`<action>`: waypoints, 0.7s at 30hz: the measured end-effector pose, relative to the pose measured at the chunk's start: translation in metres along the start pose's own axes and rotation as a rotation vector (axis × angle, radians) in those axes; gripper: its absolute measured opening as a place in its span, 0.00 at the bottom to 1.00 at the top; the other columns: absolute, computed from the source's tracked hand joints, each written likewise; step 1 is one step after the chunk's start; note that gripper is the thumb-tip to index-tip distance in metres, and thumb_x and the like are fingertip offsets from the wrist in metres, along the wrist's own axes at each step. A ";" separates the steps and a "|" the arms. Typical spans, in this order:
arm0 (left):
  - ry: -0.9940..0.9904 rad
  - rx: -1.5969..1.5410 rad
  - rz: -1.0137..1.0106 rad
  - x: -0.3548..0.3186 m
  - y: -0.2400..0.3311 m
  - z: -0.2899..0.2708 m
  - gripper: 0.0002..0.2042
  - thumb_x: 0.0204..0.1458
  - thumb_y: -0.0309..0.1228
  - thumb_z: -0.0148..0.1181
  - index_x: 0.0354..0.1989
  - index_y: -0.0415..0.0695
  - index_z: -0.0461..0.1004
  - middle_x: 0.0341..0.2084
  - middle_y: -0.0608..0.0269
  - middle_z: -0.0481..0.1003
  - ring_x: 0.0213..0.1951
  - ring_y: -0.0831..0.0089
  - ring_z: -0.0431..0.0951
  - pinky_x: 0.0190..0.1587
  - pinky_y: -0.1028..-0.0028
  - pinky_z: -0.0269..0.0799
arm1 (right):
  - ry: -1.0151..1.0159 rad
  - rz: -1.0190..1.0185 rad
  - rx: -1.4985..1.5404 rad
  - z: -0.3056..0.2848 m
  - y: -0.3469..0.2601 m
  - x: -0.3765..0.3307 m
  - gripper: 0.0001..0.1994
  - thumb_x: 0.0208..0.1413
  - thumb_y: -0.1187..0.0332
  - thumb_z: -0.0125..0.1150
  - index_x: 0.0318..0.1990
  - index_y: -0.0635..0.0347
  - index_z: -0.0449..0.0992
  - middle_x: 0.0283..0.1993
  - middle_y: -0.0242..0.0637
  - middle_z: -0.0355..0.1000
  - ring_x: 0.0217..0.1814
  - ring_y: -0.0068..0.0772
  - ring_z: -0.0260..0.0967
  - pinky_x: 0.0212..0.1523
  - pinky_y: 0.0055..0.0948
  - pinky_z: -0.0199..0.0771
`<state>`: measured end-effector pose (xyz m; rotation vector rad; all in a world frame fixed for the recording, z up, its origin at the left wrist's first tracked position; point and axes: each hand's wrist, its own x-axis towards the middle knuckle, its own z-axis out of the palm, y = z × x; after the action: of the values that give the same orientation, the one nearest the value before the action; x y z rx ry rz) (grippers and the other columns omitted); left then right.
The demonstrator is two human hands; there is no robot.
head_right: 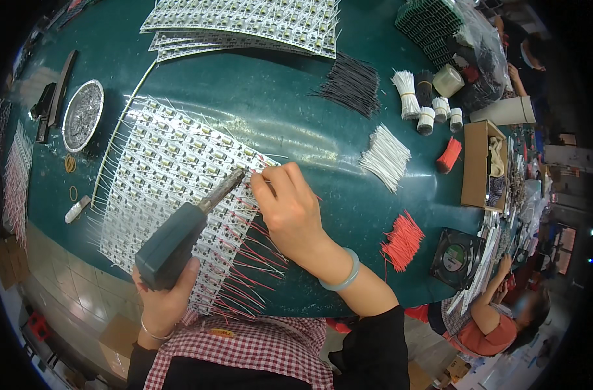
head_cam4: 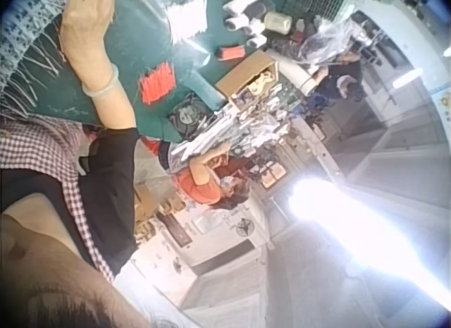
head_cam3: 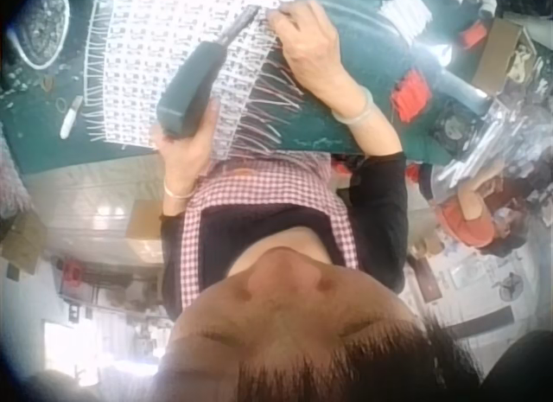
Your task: The person uses a soldering iron to attach red and white wires to a grid of LED modules on a circuit board. They pick up individual wires, place them on the board, and apply heat to secure them. The person works methodically across the board, handling the wires and the soldering iron with both hands.
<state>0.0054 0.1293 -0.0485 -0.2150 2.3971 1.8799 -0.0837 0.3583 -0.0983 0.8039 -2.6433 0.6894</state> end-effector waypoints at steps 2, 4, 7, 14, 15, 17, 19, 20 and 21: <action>-0.014 0.029 -0.008 0.000 0.001 -0.001 0.09 0.53 0.21 0.70 0.41 0.32 0.80 0.26 0.62 0.78 0.26 0.82 0.74 0.28 0.78 0.68 | -0.002 -0.001 0.000 0.000 0.001 0.000 0.17 0.43 0.81 0.63 0.45 0.70 0.79 0.43 0.42 0.73 0.43 0.43 0.71 0.37 0.35 0.76; -0.044 0.082 -0.024 0.000 0.003 -0.004 0.09 0.53 0.21 0.70 0.41 0.32 0.80 0.26 0.63 0.78 0.26 0.83 0.74 0.28 0.78 0.68 | -0.003 -0.002 0.001 0.001 0.001 0.000 0.17 0.43 0.81 0.63 0.45 0.70 0.79 0.43 0.42 0.73 0.43 0.43 0.71 0.37 0.35 0.76; -0.028 0.081 0.015 0.000 0.003 -0.003 0.09 0.53 0.21 0.70 0.40 0.32 0.80 0.27 0.62 0.78 0.26 0.83 0.74 0.28 0.78 0.68 | 0.000 0.000 0.000 0.001 0.000 0.000 0.17 0.43 0.81 0.63 0.45 0.69 0.79 0.43 0.42 0.73 0.43 0.43 0.71 0.37 0.35 0.76; 0.017 0.108 0.113 -0.006 -0.005 -0.009 0.11 0.52 0.22 0.71 0.43 0.31 0.81 0.30 0.59 0.79 0.28 0.78 0.77 0.30 0.76 0.72 | 0.001 0.002 -0.009 0.000 -0.001 0.001 0.17 0.42 0.82 0.63 0.44 0.69 0.79 0.42 0.42 0.72 0.42 0.42 0.71 0.36 0.34 0.76; 0.019 0.090 0.066 -0.008 -0.004 -0.010 0.12 0.52 0.22 0.71 0.44 0.31 0.81 0.31 0.58 0.80 0.28 0.77 0.78 0.31 0.76 0.73 | 0.000 0.004 -0.007 0.000 -0.001 0.000 0.17 0.42 0.82 0.63 0.44 0.69 0.79 0.42 0.42 0.72 0.42 0.42 0.71 0.36 0.34 0.76; 0.031 0.075 0.034 -0.010 -0.003 -0.010 0.12 0.52 0.23 0.72 0.43 0.31 0.82 0.31 0.57 0.80 0.28 0.75 0.79 0.31 0.76 0.73 | 0.008 -0.006 -0.011 0.001 0.000 -0.001 0.17 0.42 0.82 0.63 0.44 0.69 0.79 0.42 0.41 0.72 0.42 0.41 0.71 0.36 0.34 0.76; 0.050 0.079 0.062 -0.010 -0.002 -0.009 0.12 0.52 0.23 0.72 0.43 0.31 0.82 0.30 0.57 0.80 0.27 0.75 0.79 0.30 0.75 0.74 | 0.015 -0.012 -0.014 0.002 0.000 0.000 0.17 0.42 0.82 0.63 0.44 0.69 0.79 0.42 0.41 0.72 0.42 0.41 0.71 0.35 0.34 0.76; 0.046 0.093 0.083 -0.010 -0.002 -0.010 0.11 0.52 0.23 0.72 0.42 0.31 0.82 0.29 0.57 0.80 0.27 0.75 0.79 0.30 0.75 0.74 | 0.017 -0.013 -0.016 0.002 0.000 0.000 0.17 0.42 0.82 0.63 0.44 0.69 0.79 0.42 0.41 0.72 0.42 0.41 0.71 0.35 0.34 0.76; 0.043 0.108 0.104 -0.010 -0.003 -0.010 0.11 0.52 0.23 0.72 0.42 0.31 0.82 0.29 0.57 0.80 0.26 0.74 0.79 0.30 0.75 0.74 | 0.020 -0.014 -0.017 0.002 0.000 0.000 0.17 0.42 0.82 0.64 0.44 0.69 0.79 0.41 0.41 0.72 0.42 0.41 0.71 0.35 0.34 0.76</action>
<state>0.0161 0.1190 -0.0476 -0.1261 2.5769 1.7973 -0.0839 0.3571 -0.0998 0.8063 -2.6197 0.6674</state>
